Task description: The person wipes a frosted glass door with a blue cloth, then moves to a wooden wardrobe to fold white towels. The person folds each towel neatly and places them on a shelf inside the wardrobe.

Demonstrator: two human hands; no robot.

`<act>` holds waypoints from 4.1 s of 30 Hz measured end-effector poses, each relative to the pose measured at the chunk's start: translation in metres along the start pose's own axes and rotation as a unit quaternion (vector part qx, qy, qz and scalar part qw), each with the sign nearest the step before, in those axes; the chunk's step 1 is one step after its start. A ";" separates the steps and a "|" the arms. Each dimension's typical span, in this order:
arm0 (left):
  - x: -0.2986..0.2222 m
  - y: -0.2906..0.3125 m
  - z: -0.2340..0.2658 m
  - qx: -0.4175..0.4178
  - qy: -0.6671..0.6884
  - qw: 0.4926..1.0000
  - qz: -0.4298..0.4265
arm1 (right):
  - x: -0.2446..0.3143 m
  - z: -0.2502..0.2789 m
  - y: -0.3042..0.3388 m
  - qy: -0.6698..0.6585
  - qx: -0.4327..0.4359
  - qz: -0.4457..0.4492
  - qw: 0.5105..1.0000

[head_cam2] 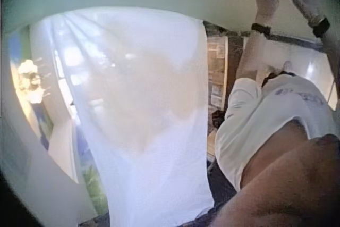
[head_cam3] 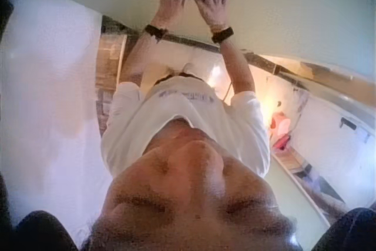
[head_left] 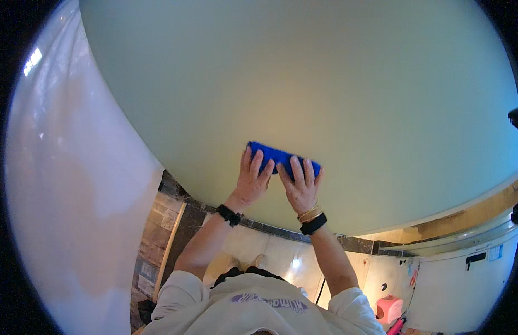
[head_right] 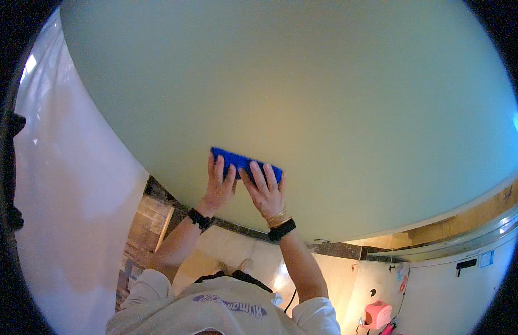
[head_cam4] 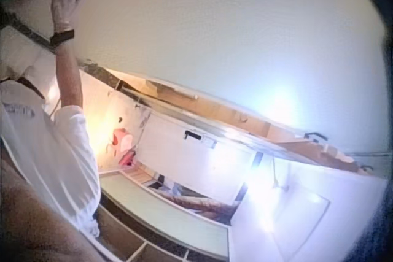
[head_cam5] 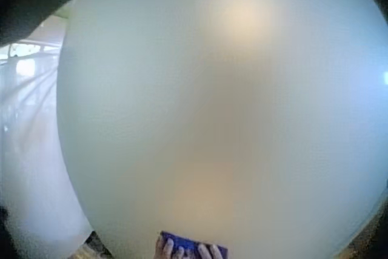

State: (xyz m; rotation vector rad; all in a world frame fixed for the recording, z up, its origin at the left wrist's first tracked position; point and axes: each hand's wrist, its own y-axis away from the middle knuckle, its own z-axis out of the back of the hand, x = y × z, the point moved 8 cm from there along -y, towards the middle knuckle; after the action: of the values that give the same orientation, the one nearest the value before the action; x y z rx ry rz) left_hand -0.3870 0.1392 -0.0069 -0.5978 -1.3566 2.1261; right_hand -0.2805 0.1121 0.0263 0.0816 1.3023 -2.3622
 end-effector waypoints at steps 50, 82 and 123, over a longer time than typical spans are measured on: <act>-0.246 -0.102 -0.088 0.024 0.042 0.964 -0.261 | -0.188 0.104 0.136 0.064 -0.132 -0.251 0.957; -0.640 0.180 -0.110 0.804 0.584 0.066 0.092 | -0.108 0.426 0.424 0.309 -0.033 -0.687 0.656; -0.841 0.346 0.340 0.816 0.498 -0.129 -0.262 | 0.227 0.689 0.509 0.585 0.060 -0.761 0.273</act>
State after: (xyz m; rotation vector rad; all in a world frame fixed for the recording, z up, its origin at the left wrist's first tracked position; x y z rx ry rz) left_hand -0.0359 -0.7580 -0.1247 -0.0267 1.8214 0.2951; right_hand -0.1727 -0.7639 -0.0530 1.7055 2.4041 -4.3335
